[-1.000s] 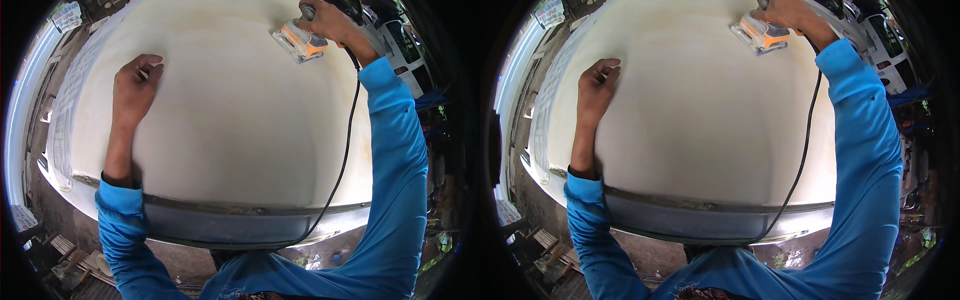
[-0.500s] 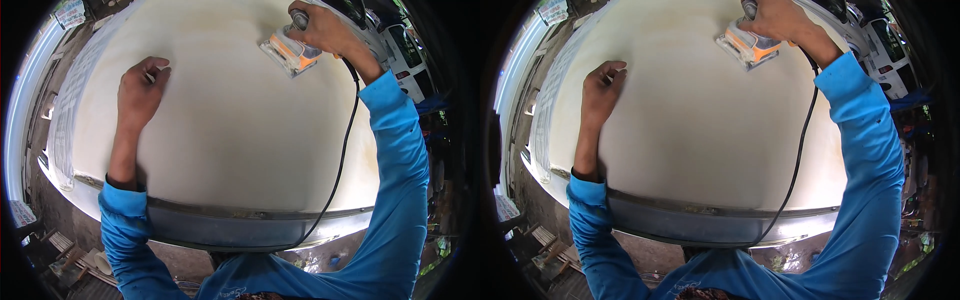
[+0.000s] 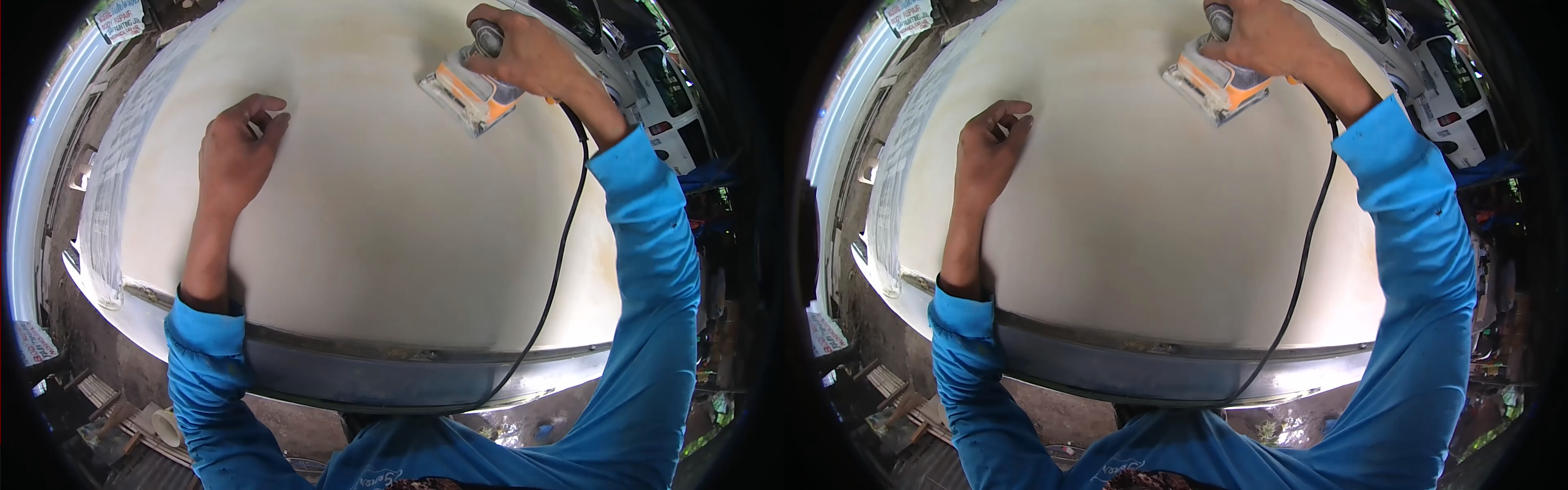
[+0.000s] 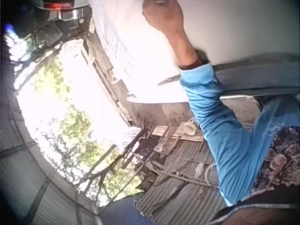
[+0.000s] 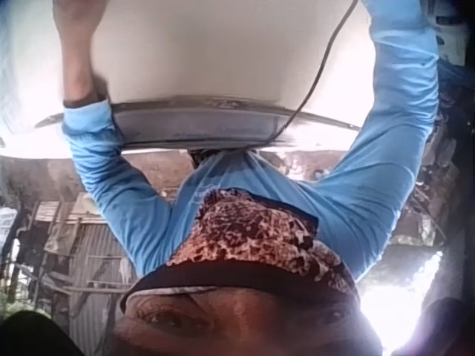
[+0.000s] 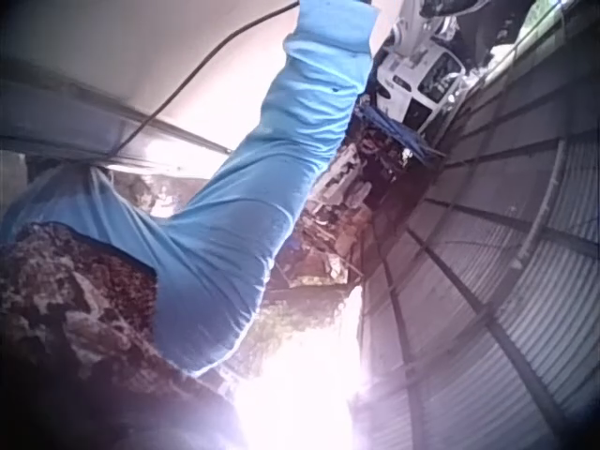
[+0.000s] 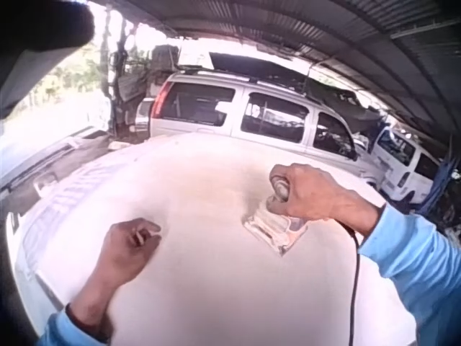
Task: Sand the roof of a car using an electric orbital sander.
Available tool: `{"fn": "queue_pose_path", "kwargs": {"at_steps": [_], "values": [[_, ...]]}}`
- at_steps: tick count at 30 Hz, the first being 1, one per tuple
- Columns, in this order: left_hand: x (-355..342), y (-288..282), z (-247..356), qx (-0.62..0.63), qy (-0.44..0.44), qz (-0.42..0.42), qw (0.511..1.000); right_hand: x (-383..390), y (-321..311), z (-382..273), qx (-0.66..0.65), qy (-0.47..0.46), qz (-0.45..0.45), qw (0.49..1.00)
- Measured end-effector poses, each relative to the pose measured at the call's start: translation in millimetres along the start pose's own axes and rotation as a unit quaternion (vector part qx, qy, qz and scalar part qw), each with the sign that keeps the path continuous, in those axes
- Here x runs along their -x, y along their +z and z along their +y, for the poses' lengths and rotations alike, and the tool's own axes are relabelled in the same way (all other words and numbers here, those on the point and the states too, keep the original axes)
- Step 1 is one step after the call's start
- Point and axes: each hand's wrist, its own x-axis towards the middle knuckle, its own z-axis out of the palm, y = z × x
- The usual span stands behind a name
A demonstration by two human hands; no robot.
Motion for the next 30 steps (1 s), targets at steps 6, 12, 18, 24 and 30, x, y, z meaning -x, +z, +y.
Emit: {"fn": "queue_pose_path", "kwargs": {"at_steps": [6,12,18,24,30], "values": [[-1.6,-1.3,-1.9,0.009,0.012,0.004,1.0,-21.6,0.2,6.6,0.039,0.07,0.01,0.997],[-2.4,0.5,-1.2,-0.011,0.016,0.007,1.0,-31.5,-0.3,1.3,0.013,0.085,-0.005,0.996],[0.8,-1.0,-2.6,-0.021,0.001,0.005,1.0,-22.0,8.2,-23.1,-0.014,-0.026,-0.02,0.999],[0.2,-0.5,0.6,-0.023,0.006,0.012,1.0,-73.0,10.6,1.4,0.033,0.092,-0.007,0.995],[1.2,1.3,0.7,-0.035,0.017,0.02,0.999,-74.7,13.0,-25.7,0.012,0.035,-0.009,0.999]]}}
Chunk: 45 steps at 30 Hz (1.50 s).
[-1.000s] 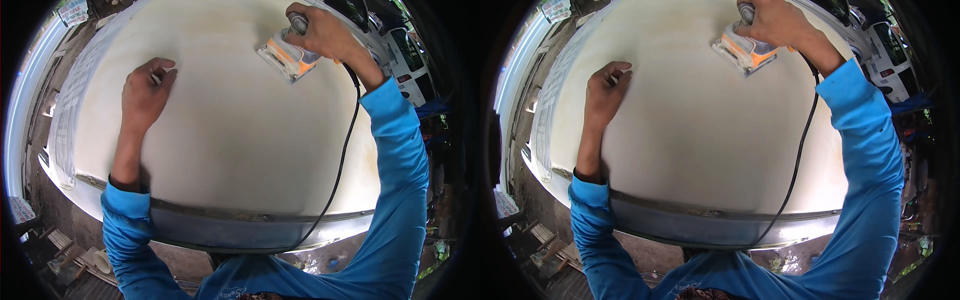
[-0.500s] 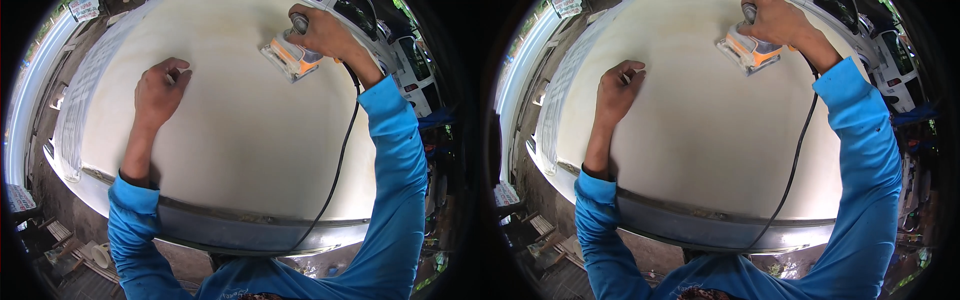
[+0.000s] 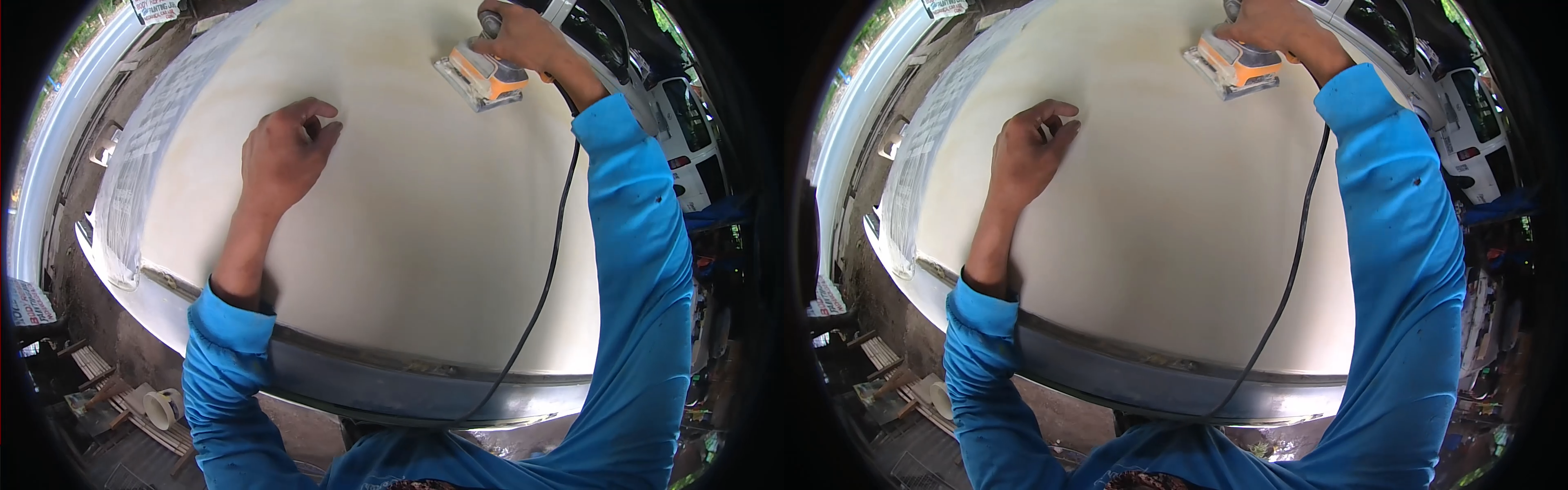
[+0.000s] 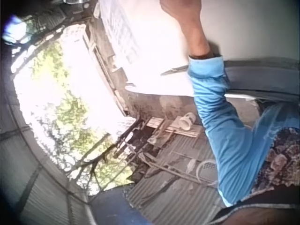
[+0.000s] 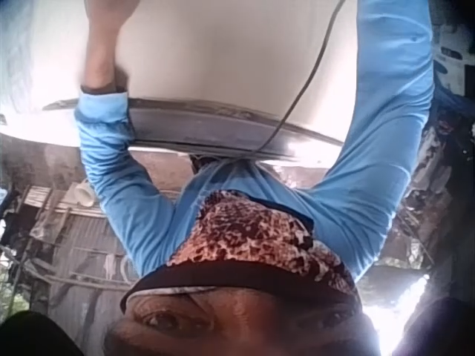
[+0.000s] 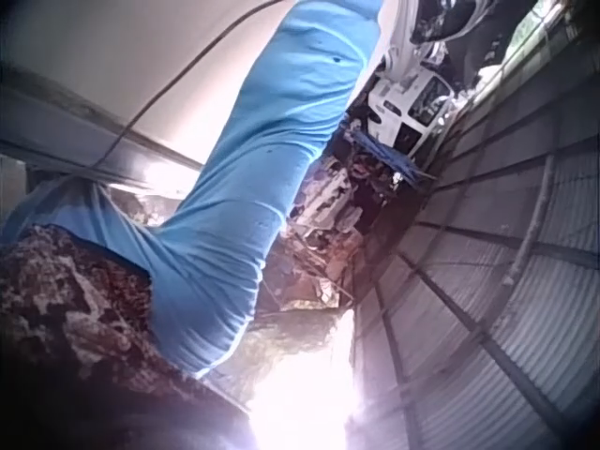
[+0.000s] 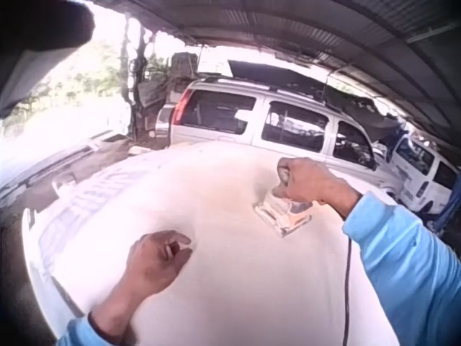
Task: Sand the roof of a car using an electric orbital sander.
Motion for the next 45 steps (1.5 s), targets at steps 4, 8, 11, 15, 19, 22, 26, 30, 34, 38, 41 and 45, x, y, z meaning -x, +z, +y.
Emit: {"fn": "queue_pose_path", "kwargs": {"at_steps": [4,8,11,15,19,22,26,30,34,38,41,45], "values": [[1.8,-2.4,-2.6,0.009,-0.005,-0.007,1.0,4.9,1.6,-16.8,-0.021,-0.065,-0.026,0.997],[2.1,-4.3,-2.3,0.027,-0.012,-0.011,1.0,-18.1,5.8,-6.2,-0.003,-0.023,0.007,1.0],[1.8,-4.1,0.1,0.024,-0.02,-0.009,0.999,-36.3,9.1,4.2,0.054,0.04,0.02,0.998],[-0.1,-2.2,3.1,-0.011,-0.025,-0.011,1.0,-42.8,13.3,-5.2,0.045,-0.005,-0.01,0.999],[0.5,-2.7,4.3,-0.016,-0.022,-0.005,1.0,-35.3,19.2,-44.6,0.053,-0.059,0.045,0.996],[2.3,-4.1,2.9,-0.001,-0.023,-0.005,1.0,-24.1,21.8,-64.1,0.039,-0.066,0.033,0.996],[4.4,-6.6,0.5,0.026,-0.031,-0.009,0.999,-33.7,23.3,-48.3,0.038,-0.038,0.004,0.999],[4.1,-7.2,0.5,0.026,-0.03,-0.013,0.999,-63.6,34.8,5.2,0.067,0.025,0.025,0.997],[0.0,-4.9,2.2,-0.015,-0.019,-0.018,1.0,-77.3,44.1,25.4,0.079,0.05,0.041,0.995],[-0.2,-4.3,2.9,-0.023,-0.005,-0.016,1.0,-61.2,22.2,-15.4,0.015,-0.019,-0.009,1.0],[-1.0,-4.5,2.2,-0.022,-0.012,-0.008,1.0,-41.0,9.7,-59.7,0.007,-0.059,-0.012,0.998],[-2.4,-3.9,-0.1,0.022,-0.01,0.0,1.0,-22.6,0.9,-88.6,-0.006,-0.125,0.014,0.992]]}}
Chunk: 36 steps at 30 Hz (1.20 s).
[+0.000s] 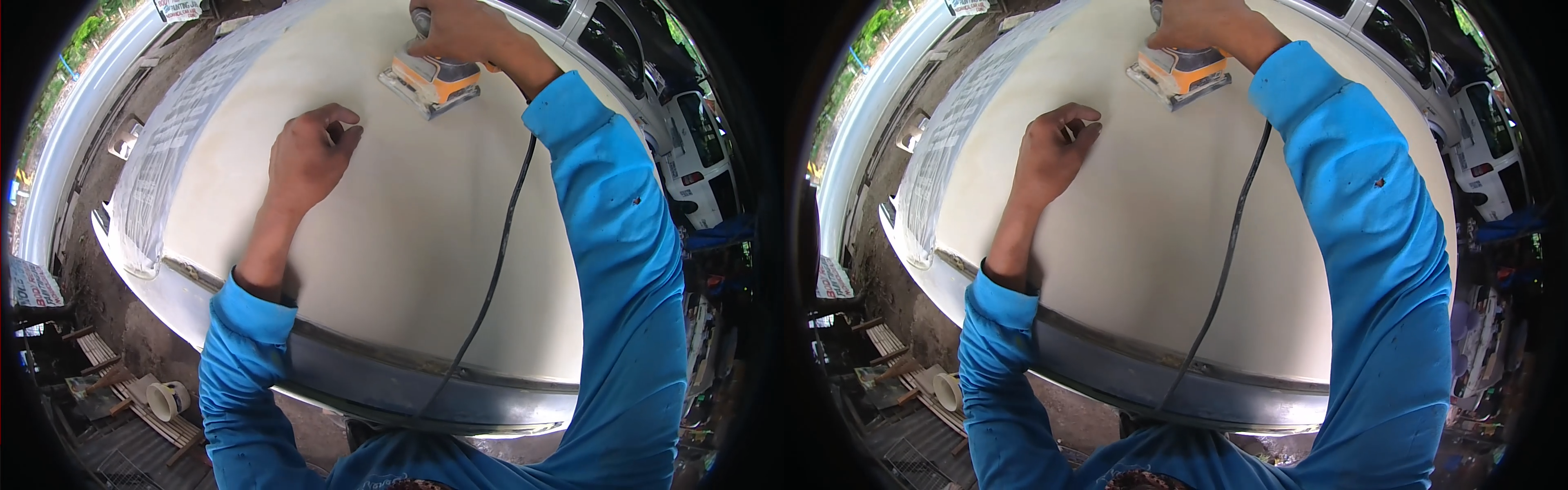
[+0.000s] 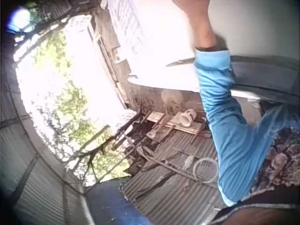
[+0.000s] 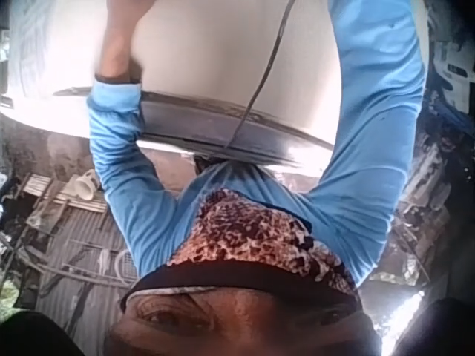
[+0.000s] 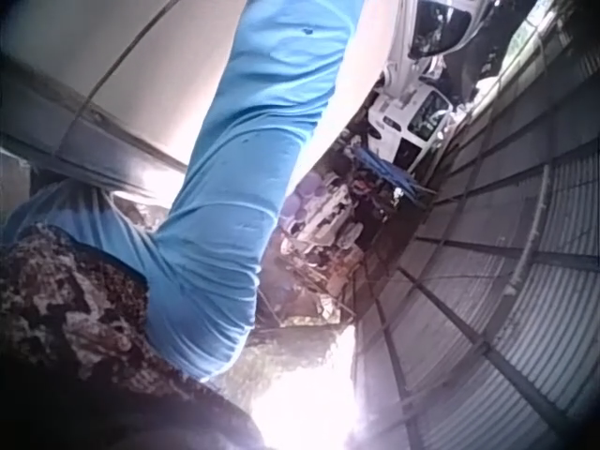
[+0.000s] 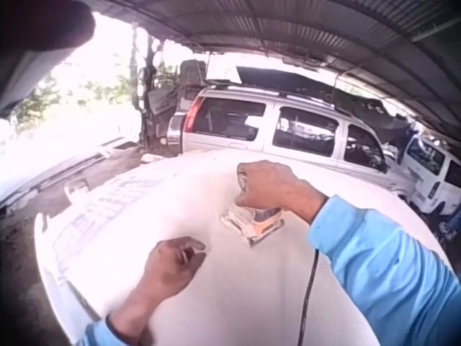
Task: Sand the roof of a car using an electric orbital sander.
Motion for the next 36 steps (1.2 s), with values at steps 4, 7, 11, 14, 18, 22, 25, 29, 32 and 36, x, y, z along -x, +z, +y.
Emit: {"fn": "queue_pose_path", "kwargs": {"at_steps": [4,7,11,14,18,22,25,29,32,36], "values": [[1.1,0.3,-2.7,0.005,0.001,-0.001,1.0,11.0,-2.5,0.1,-0.009,-0.044,-0.012,0.999],[2.1,-0.6,-3.8,0.003,-0.014,0.0,1.0,17.2,-7.8,10.7,-0.003,0.018,-0.018,1.0],[1.0,0.6,-2.2,0.027,-0.008,-0.001,1.0,27.9,-13.1,23.8,-0.011,0.087,-0.004,0.996],[-2.1,2.3,-0.4,0.009,-0.009,0.001,1.0,35.1,-13.3,21.9,-0.001,0.085,-0.016,0.996],[-0.8,2.2,-0.1,-0.001,-0.005,0.003,1.0,44.8,-12.2,10.1,-0.013,0.004,-0.009,1.0],[1.6,0.9,-3.1,0.013,-0.013,-0.006,1.0,41.4,-12.9,5.6,0.0,0.009,-0.016,1.0],[1.3,1.3,-4.6,0.018,0.006,0.007,1.0,38.3,-11.8,5.0,0.001,0.031,-0.005,0.999],[-0.1,4.8,-5.5,0.016,0.012,0.007,1.0,39.5,-14.5,3.1,0.002,0.025,-0.011,1.0],[0.1,4.4,-9.1,0.016,0.019,0.021,0.999,40.6,-18.0,2.9,0.006,0.049,-0.036,0.998],[1.0,2.3,-17.3,0.021,0.014,0.009,1.0,40.3,-6.6,14.7,0.019,0.081,-0.04,0.996]]}}
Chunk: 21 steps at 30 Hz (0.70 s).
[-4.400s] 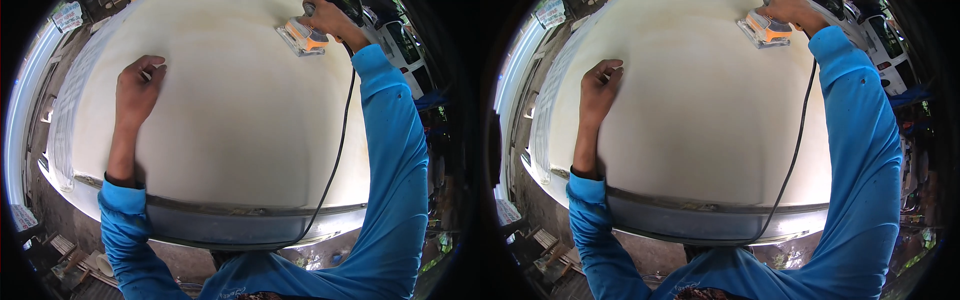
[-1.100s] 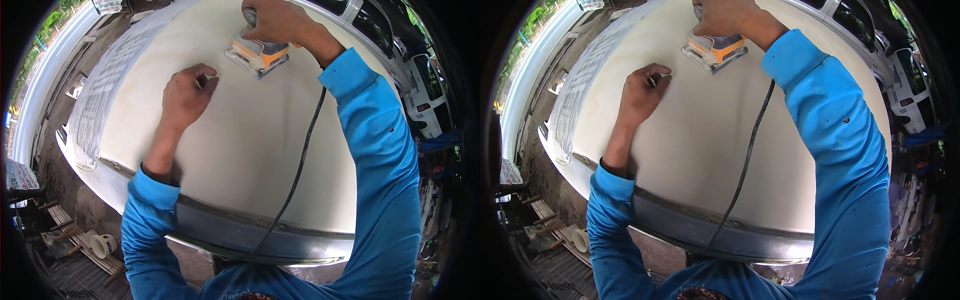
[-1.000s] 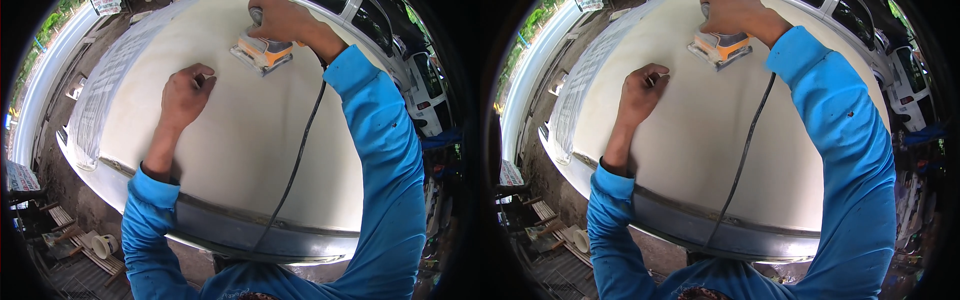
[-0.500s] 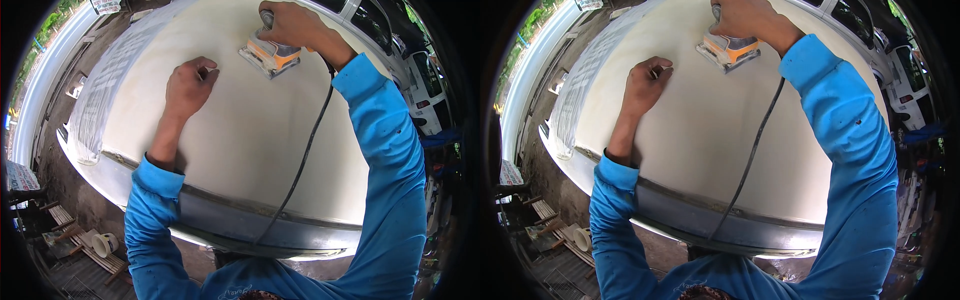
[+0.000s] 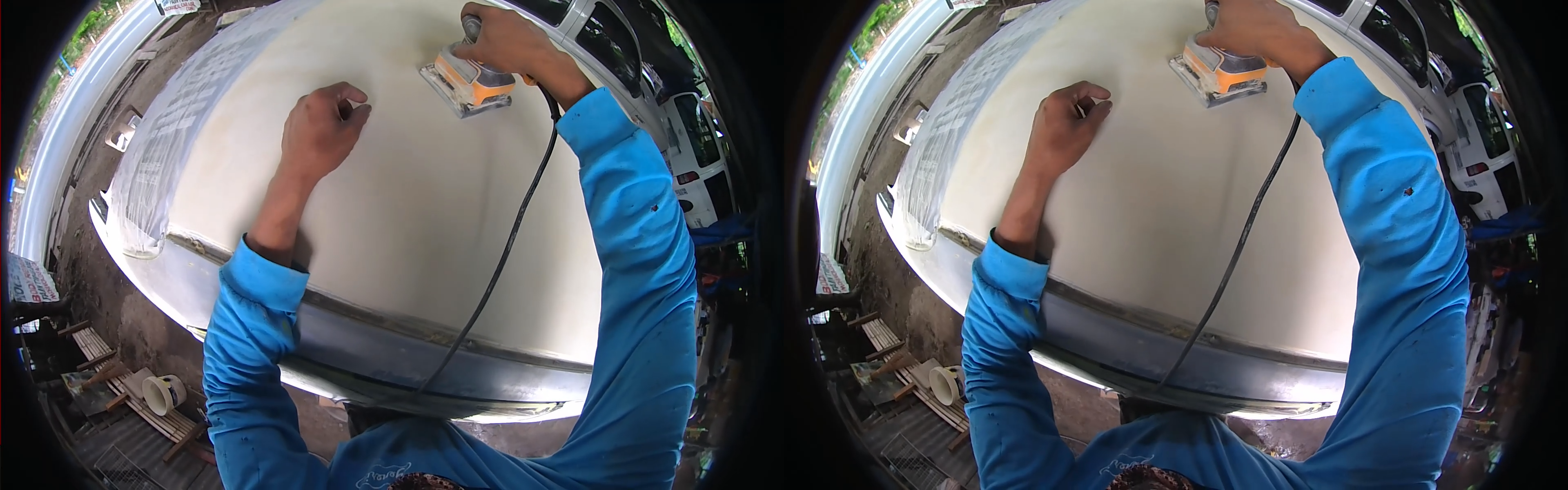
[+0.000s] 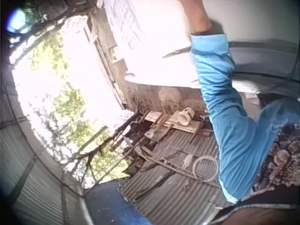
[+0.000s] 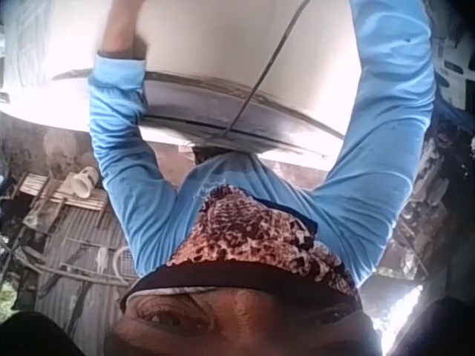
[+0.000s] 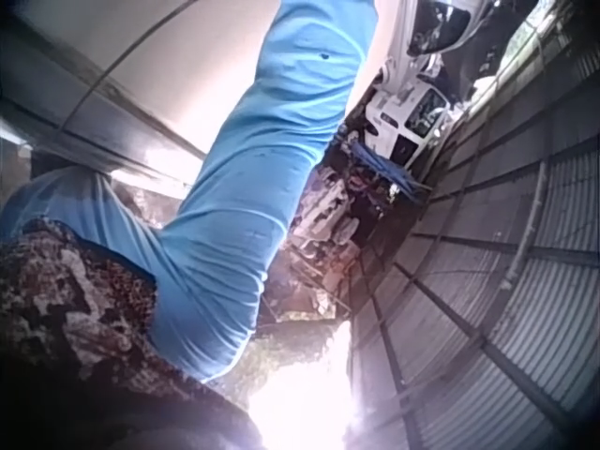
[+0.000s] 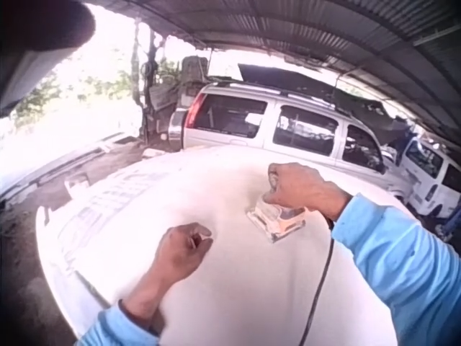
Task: Sand the roof of a car using an electric orbital sander.
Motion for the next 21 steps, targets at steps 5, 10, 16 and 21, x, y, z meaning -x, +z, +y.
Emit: {"fn": "queue_pose_path", "kwargs": {"at_steps": [5,10,16,21], "values": [[-2.5,-4.2,-9.5,-0.006,0.005,0.003,1.0,-9.0,31.5,22.5,0.056,0.029,0.038,0.997],[-3.8,-0.3,-11.2,-0.001,0.005,0.003,1.0,6.4,28.2,24.6,0.053,0.034,0.036,0.997],[-7.4,6.3,17.8,0.019,0.027,0.067,0.997,15.7,-13.3,-19.0,0.014,-0.012,0.026,0.999],[-10.3,5.8,59.8,0.072,-0.012,0.082,0.994,24.2,-45.9,-34.5,-0.003,-0.043,0.018,0.999]]}}
